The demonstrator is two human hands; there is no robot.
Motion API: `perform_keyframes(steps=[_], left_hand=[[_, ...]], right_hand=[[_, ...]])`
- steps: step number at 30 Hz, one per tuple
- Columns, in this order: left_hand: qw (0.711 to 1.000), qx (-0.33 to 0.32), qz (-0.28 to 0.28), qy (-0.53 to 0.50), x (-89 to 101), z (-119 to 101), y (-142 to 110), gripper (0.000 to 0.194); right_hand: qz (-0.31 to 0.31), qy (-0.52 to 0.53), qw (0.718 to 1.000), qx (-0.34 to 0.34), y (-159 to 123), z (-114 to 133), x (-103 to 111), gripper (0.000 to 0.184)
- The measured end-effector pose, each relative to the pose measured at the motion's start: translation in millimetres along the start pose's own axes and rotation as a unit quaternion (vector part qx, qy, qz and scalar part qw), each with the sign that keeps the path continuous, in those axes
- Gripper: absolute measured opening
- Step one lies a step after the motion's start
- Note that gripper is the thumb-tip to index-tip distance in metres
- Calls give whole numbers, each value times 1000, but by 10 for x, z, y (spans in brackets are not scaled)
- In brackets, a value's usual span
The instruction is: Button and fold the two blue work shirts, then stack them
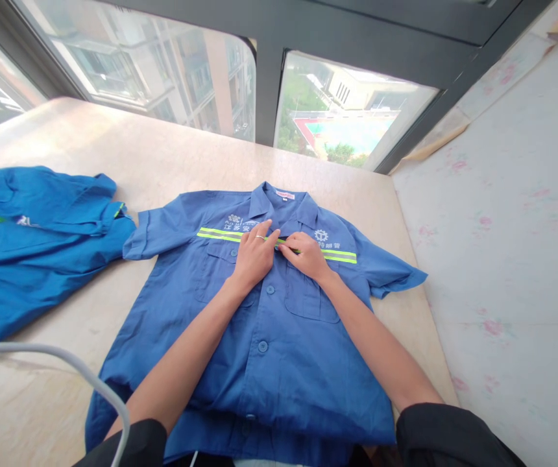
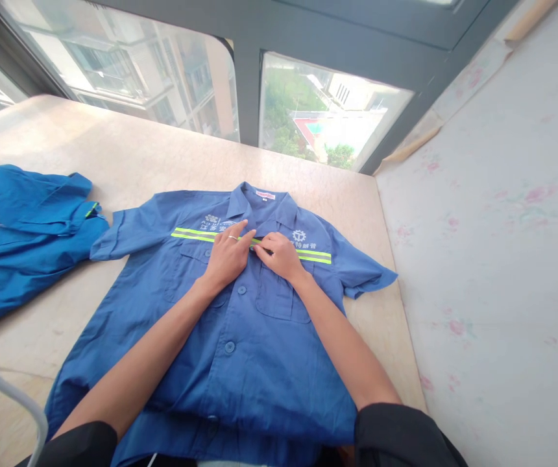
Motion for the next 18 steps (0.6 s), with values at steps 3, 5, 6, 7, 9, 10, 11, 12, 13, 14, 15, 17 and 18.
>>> perform_keyframes(steps=[3, 5, 6, 7, 9, 10, 11, 12, 13, 14, 15, 17, 18], left_hand=[[1000, 19, -2, 23, -10, 0, 4, 45], [999, 36, -5, 39, -12, 16, 13, 46], [998, 41, -4, 42, -17, 23, 18, 47], [998, 43, -2, 43, -23, 28, 23, 48], [998, 44, 3, 42, -37, 36, 32, 49], [998, 45, 3, 42, -42, 42, 36, 50], [998, 46, 3, 42, -46, 50, 40, 51], [998, 48, 2, 42, -48, 58, 45, 51], [998, 49, 3, 43, -52, 67, 52, 51], [998, 49, 4, 42, -56, 74, 61, 52], [998, 49, 6, 43, -62, 81, 72, 52], [997, 48, 17, 49, -82, 96, 105, 54], [997, 49, 24, 57, -95, 106, 125, 55]], right_hand=[[-7, -10, 1000, -2, -2, -8, -1, 25], [-8, -19, 1000, 0, -3, -3, -5, 25], [-6, -23, 1000, 1, -4, 3, -9, 25], [-4, -28, 1000, 2, -5, 9, -13, 25], [1, -35, 999, 5, -15, 21, -20, 23], [4, -38, 999, 8, -26, 23, -19, 20], [8, -42, 999, 14, -43, 20, -14, 18], [11, -47, 999, 20, -69, 8, -2, 19], [12, -54, 998, 24, -103, -17, 23, 23], [11, -65, 997, 25, -147, -58, 60, 28], [8, -81, 996, 21, -199, -117, 111, 33], [-4, -127, 992, -11, -322, -283, 254, 40], [-7, -158, 987, -39, -389, -383, 336, 43]])
Point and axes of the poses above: each hand's wrist, its own y-axis towards the middle knuckle, its own x-axis out of the back of the hand, z = x × y, the point moved 7 cm from there along y, towards the middle knuckle, and after that the axes turned 8 degrees about x, right-handed, at the moved point
